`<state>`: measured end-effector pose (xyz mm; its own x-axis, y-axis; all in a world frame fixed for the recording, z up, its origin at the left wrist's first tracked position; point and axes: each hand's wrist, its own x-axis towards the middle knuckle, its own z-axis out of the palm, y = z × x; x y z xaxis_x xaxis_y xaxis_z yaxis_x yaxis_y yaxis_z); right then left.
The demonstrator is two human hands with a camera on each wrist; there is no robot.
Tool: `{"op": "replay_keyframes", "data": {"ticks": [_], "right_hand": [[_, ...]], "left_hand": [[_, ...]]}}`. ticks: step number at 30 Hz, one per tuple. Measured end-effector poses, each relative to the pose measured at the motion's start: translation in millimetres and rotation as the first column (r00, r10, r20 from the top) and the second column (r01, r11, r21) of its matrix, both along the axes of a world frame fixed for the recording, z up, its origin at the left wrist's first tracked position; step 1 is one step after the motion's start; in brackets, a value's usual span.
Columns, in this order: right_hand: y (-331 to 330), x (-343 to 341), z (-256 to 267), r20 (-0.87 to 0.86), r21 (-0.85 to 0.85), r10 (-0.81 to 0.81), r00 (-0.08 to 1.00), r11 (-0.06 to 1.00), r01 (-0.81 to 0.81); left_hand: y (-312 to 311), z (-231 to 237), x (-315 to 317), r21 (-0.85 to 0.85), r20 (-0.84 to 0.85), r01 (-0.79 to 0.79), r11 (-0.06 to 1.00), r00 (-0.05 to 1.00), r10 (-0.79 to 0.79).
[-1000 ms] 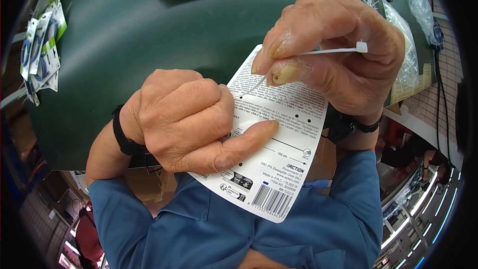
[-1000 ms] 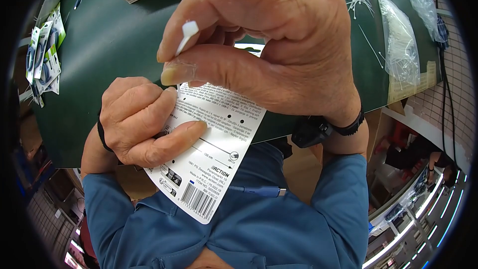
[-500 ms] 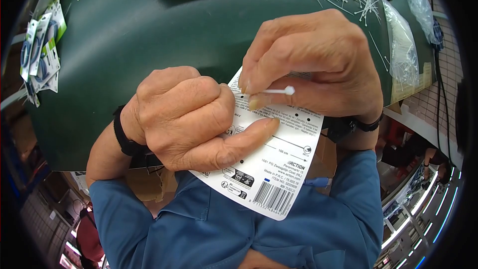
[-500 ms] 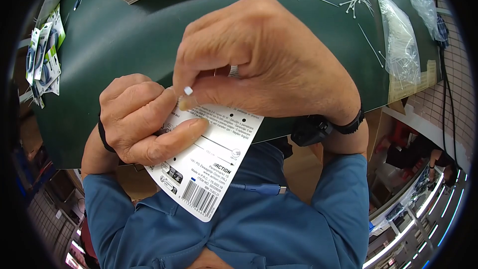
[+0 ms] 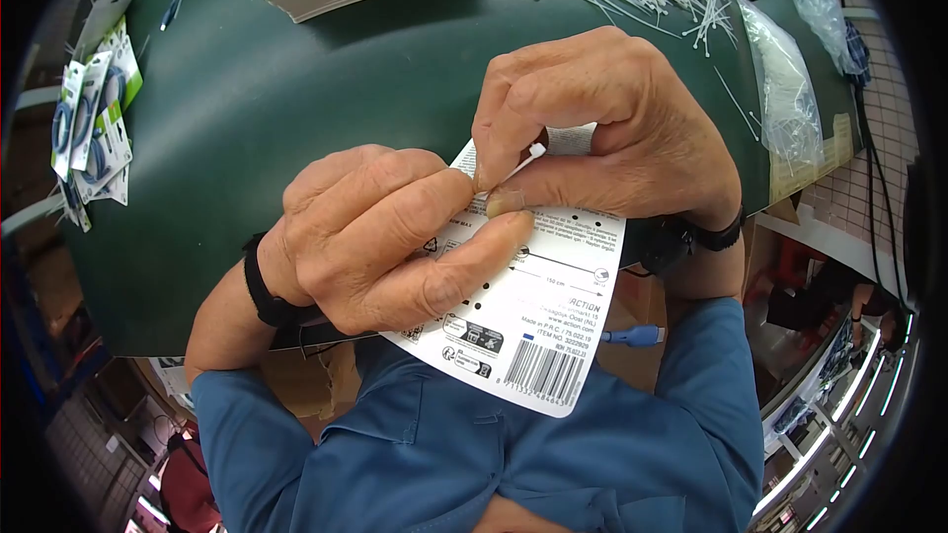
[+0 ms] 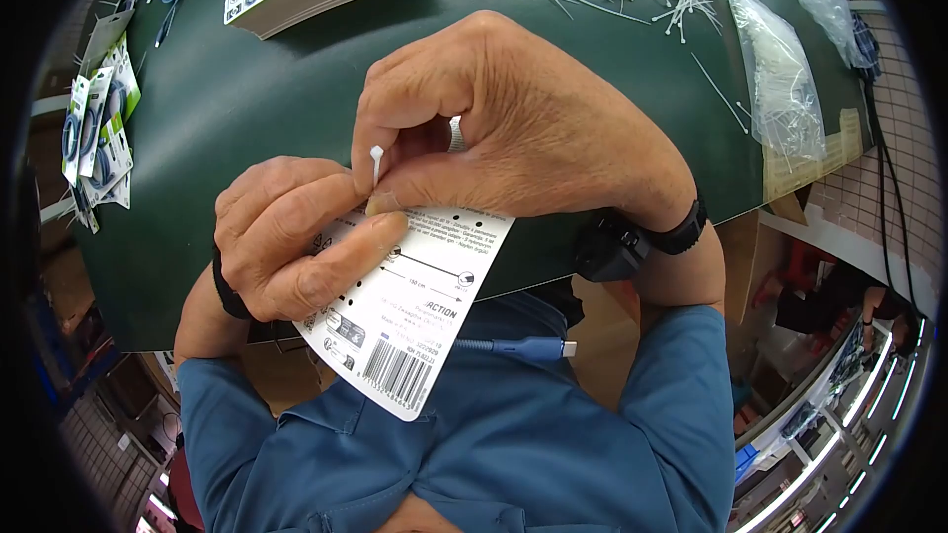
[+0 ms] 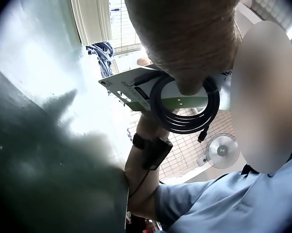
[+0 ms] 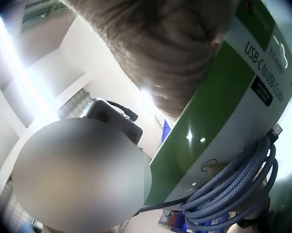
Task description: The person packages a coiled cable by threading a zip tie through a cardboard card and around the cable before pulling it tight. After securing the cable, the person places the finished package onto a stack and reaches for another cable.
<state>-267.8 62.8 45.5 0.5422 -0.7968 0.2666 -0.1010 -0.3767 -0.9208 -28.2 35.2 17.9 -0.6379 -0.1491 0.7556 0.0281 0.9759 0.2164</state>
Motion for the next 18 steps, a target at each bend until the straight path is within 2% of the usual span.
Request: {"op": "replay_keyframes", "data": {"ticks": [3, 5, 6, 7, 8, 9, 10, 12, 13, 14, 16, 18], "right_hand": [[0.5, -3.4, 0.4, -0.021, 0.011, -0.01, 1.0, 1.0, 0.01], [-1.4, -0.4, 0.7, 0.095, -0.092, -0.285, 0.954, 0.952, 0.293], [-3.7, -1.1, 1.6, 0.165, -0.139, -0.4, 0.902, 0.896, 0.423], [-5.7, -4.4, 1.7, 0.167, -0.171, -0.39, 0.906, 0.893, 0.416], [-6.7, -10.3, 0.8, 0.285, -0.184, -0.482, 0.828, 0.82, 0.541], [-8.6, -14.4, 0.5, 0.404, -0.179, -0.551, 0.731, 0.735, 0.653], [-10.3, -15.2, 1.1, 0.408, -0.212, -0.532, 0.742, 0.735, 0.644], [-9.4, -14.2, 1.8, 0.482, -0.287, -0.543, 0.688, 0.644, 0.709], [-8.5, -12.2, 3.1, 0.519, -0.315, -0.544, 0.659, 0.595, 0.739], [-8.0, -8.9, 6.0, 0.52, -0.339, -0.527, 0.672, 0.595, 0.729], [-6.3, -0.5, 11.2, 0.291, -0.646, -0.519, 0.804, 0.513, 0.566], [-10.1, 12.9, 15.4, 0.203, -0.775, -0.488, 0.849, 0.45, 0.444]], "left_hand": [[-3.4, 3.3, -0.7, 0.008, 0.027, 0.028, 1.0, 0.999, -0.028], [-10.8, 6.7, 3.4, -0.011, 0.032, 0.041, 0.999, 0.999, -0.04], [-14.9, 8.9, 4.3, 0.061, 0.008, 0.024, 0.998, 1.0, -0.024], [-18.7, 11.0, 5.7, 0.131, -0.018, 0.007, 0.991, 1.0, -0.005], [-21.7, 12.7, 7.1, 0.202, -0.045, -0.008, 0.979, 0.999, 0.017], [-22.6, 11.1, 9.2, 0.172, -0.06, -0.013, 0.985, 0.998, 0.023], [-22.3, 6.3, 12.2, 0.354, -0.088, -0.122, 0.927, 0.983, 0.163], [-24.7, 5.6, 13.5, 0.689, -0.074, -0.264, 0.675, 0.901, 0.428], [-29.6, 10.7, 10.3, 0.677, -0.097, -0.26, 0.688, 0.895, 0.435], [-36.3, 21.8, 0.4, 0.789, -0.222, -0.101, 0.606, 0.872, 0.436], [-47.1, 40.6, -17.9, 0.877, -0.443, 0.265, 0.4, 0.767, 0.464], [-53.4, 43.7, -27.2, 0.865, -0.48, 0.314, 0.392, 0.744, 0.464]]}}
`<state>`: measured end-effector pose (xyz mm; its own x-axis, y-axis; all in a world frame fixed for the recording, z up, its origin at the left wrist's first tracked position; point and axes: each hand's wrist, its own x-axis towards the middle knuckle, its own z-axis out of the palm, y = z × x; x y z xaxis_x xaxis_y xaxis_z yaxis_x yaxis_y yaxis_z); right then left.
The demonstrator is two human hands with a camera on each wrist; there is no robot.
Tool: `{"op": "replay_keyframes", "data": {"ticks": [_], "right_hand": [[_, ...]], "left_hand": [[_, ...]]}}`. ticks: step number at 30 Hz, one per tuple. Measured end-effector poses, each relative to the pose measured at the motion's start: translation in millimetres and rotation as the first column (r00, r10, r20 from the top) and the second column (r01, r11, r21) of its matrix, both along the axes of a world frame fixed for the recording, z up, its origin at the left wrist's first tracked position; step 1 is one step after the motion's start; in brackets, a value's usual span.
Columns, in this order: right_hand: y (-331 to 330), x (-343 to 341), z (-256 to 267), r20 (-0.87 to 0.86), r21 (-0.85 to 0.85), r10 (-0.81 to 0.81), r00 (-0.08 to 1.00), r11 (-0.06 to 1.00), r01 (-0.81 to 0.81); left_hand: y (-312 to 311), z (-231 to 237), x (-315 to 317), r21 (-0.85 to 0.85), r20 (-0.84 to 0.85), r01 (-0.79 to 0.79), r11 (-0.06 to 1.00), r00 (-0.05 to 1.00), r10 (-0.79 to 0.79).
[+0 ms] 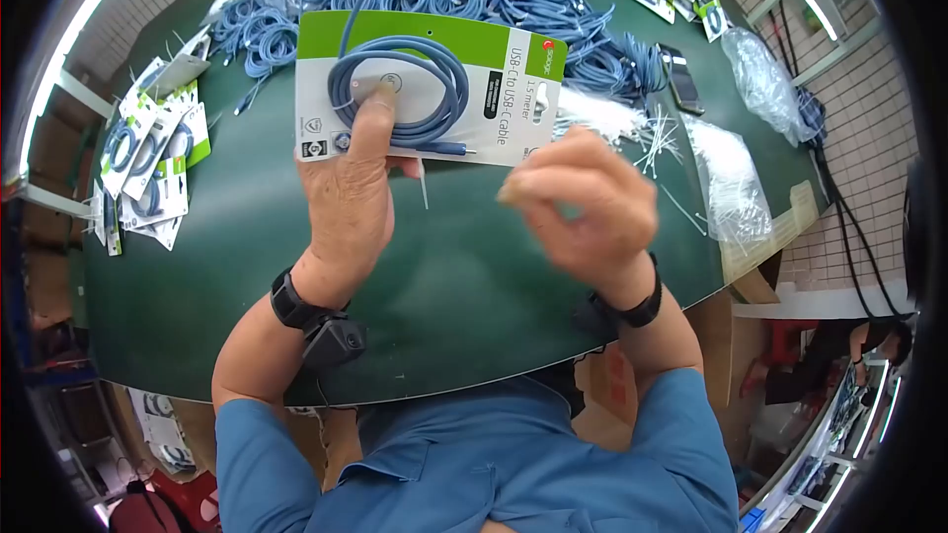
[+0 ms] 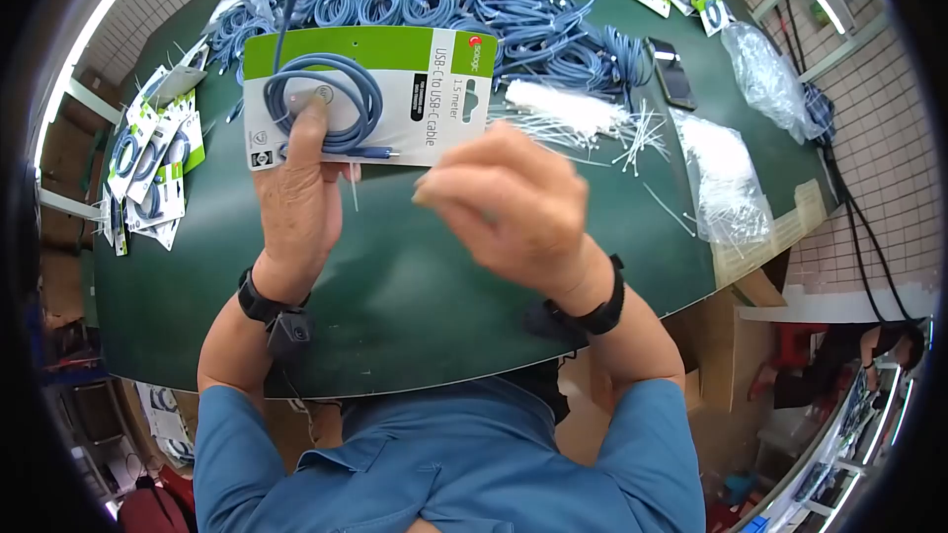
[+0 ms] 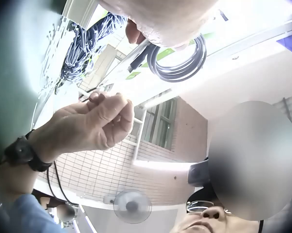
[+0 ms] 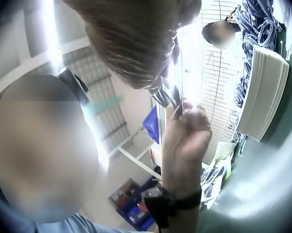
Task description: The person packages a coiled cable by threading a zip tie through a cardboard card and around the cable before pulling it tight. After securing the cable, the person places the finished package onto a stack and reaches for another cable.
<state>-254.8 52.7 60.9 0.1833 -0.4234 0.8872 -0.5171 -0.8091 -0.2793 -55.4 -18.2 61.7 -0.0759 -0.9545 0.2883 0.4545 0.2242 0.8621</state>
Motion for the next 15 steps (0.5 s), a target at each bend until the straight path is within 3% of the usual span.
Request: {"op": "replay_keyframes", "data": {"ticks": [4, 7, 15], "right_hand": [[-5.2, 16.7, 5.6, -0.147, -0.032, -0.057, 0.987, 0.998, 0.053], [-11.6, 20.2, 9.3, -0.235, -0.164, -0.225, 0.946, 0.968, 0.189], [-30.0, 21.4, 3.0, -0.234, -0.226, -0.339, 0.911, 0.93, 0.289]], "left_hand": [[-9.6, -0.7, -12.3, 0.037, -0.121, 0.048, 0.998, 0.992, -0.043], [-11.9, -0.4, -20.1, 0.025, -0.186, 0.089, 0.996, 0.979, -0.083], [-12.7, -1.8, -37.9, 0.131, -0.25, 0.028, 0.991, 0.968, 0.006]]}}
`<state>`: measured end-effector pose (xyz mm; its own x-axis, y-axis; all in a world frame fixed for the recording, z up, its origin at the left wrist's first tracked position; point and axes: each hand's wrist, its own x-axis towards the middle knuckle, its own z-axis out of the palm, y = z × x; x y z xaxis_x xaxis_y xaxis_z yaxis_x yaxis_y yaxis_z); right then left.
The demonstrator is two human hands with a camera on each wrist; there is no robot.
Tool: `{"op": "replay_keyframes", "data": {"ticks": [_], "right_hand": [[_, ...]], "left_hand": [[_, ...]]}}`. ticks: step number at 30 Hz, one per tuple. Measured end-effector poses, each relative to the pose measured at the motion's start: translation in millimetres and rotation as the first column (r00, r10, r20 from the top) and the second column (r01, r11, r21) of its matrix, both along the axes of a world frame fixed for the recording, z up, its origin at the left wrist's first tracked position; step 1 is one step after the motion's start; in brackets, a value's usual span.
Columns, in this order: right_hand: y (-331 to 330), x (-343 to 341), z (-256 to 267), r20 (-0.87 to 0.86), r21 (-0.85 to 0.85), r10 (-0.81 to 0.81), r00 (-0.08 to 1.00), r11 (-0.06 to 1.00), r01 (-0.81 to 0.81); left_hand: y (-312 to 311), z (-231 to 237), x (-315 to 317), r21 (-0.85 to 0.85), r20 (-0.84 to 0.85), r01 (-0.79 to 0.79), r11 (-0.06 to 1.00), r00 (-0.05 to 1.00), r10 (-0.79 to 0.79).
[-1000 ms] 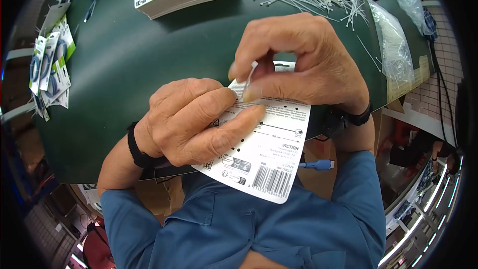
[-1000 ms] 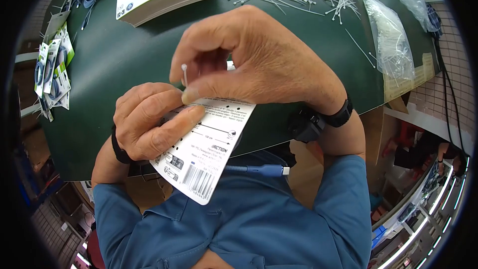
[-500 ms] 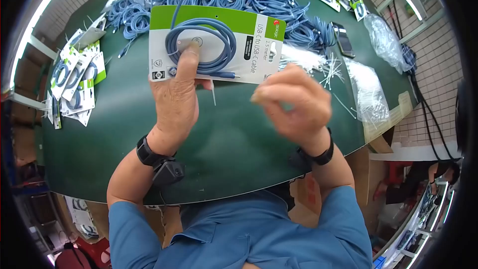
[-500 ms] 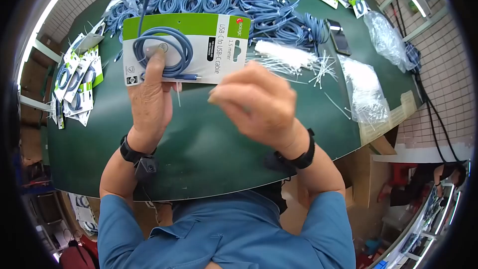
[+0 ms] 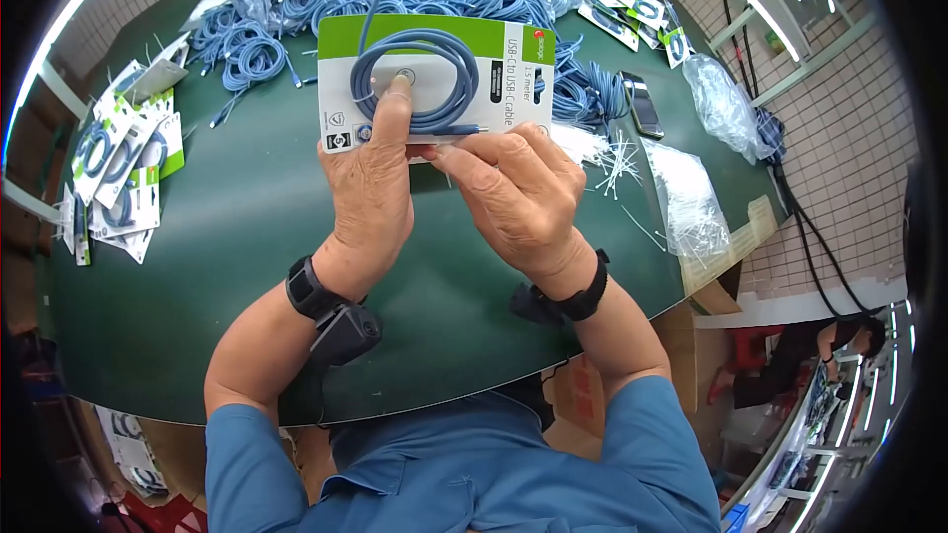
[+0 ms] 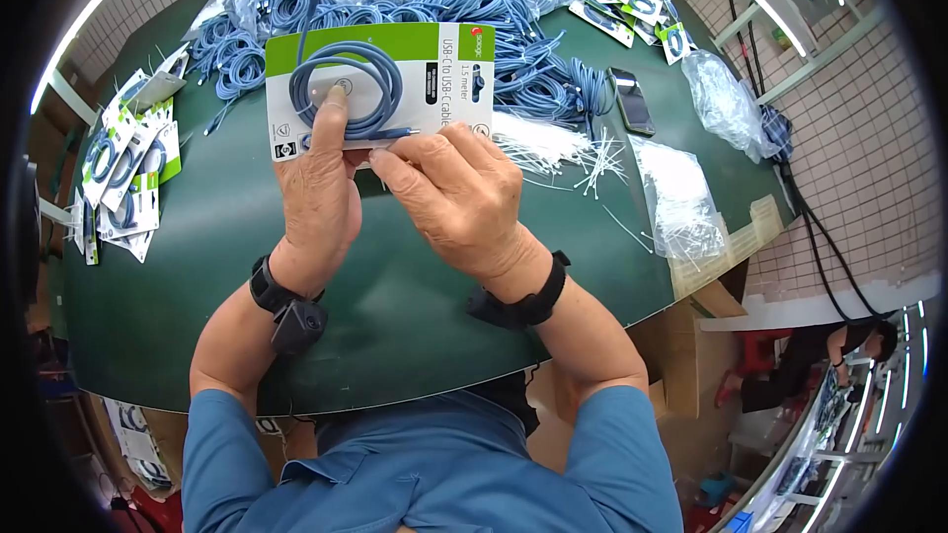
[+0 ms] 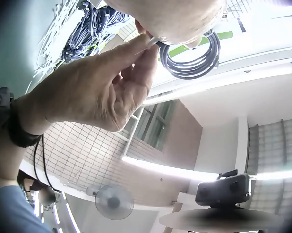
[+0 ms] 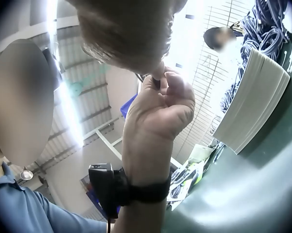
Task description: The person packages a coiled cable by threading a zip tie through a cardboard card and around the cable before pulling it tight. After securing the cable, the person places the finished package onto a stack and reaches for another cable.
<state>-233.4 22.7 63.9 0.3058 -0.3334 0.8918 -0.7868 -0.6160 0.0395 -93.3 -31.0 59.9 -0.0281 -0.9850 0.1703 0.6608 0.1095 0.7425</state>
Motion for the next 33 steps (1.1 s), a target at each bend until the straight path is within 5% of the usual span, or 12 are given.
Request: {"op": "replay_keyframes", "data": {"ticks": [20, 33], "right_hand": [[-14.8, 13.8, -34.4, 0.056, -0.001, 0.018, 0.998, 1.0, -0.018], [-7.5, 0.4, -37.5, 0.065, 0.098, -0.052, 0.996, 0.994, 0.046]], "left_hand": [[-7.5, -33.4, -6.2, -0.121, 0.11, -0.065, 0.99, 0.991, 0.079], [1.5, -39.1, -2.7, -0.062, 0.183, 0.07, 0.996, 0.981, -0.057]]}}
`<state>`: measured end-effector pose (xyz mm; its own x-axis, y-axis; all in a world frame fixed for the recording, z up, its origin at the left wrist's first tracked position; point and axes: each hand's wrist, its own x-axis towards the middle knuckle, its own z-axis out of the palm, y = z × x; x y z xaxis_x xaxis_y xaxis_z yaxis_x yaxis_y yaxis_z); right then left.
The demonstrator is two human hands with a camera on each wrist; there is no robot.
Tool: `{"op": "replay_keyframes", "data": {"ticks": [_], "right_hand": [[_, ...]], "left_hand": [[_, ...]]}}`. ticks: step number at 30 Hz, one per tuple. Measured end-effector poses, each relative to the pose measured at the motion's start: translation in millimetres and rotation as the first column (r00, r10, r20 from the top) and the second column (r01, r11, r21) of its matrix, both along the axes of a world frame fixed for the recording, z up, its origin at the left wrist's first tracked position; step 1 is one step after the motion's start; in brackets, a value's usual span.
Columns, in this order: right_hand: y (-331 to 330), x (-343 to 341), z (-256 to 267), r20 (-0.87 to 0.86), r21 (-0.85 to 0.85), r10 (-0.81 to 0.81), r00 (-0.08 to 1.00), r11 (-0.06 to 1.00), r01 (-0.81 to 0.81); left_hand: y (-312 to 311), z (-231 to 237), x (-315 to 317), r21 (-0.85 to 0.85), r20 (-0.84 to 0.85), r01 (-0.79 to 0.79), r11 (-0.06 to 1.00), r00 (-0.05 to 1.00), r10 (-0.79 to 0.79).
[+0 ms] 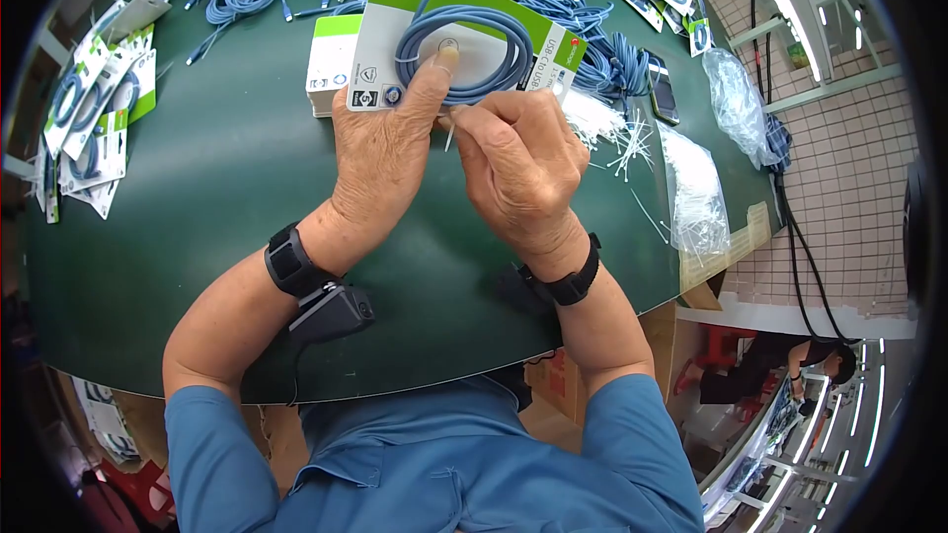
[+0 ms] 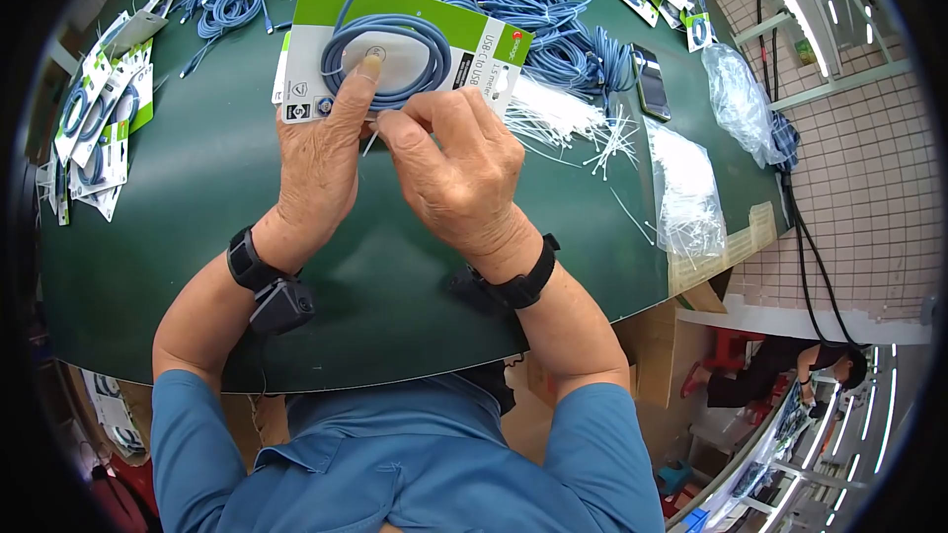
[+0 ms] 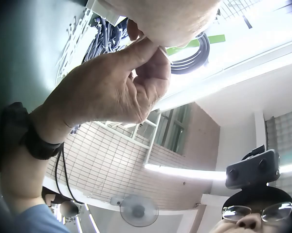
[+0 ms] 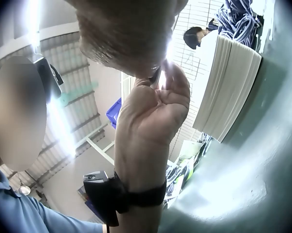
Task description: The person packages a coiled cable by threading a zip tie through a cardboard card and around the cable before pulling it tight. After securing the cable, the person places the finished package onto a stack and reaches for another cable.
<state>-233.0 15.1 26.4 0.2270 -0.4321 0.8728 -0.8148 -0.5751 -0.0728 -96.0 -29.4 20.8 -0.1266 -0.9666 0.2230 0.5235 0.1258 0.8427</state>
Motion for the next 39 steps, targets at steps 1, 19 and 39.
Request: {"op": "replay_keyframes", "data": {"ticks": [1, 19, 39], "right_hand": [[0.2, 0.7, 1.0, 0.016, 0.007, -0.01, 1.0, 1.0, 0.009], [2.7, -5.9, 4.5, 0.069, 0.187, 0.054, 0.996, 0.98, -0.066], [3.5, -10.9, 2.0, 0.105, 0.063, 0.04, 0.994, 0.997, -0.047]], "left_hand": [[0.8, -0.2, -0.3, 0.005, 0.014, 0.002, 1.0, 1.0, -0.002], [5.7, 2.7, -1.1, 0.082, 0.07, -0.003, 0.997, 0.998, -0.003], [0.1, 2.0, 4.0, -0.002, 0.108, 0.088, 0.996, 0.99, -0.087]]}}
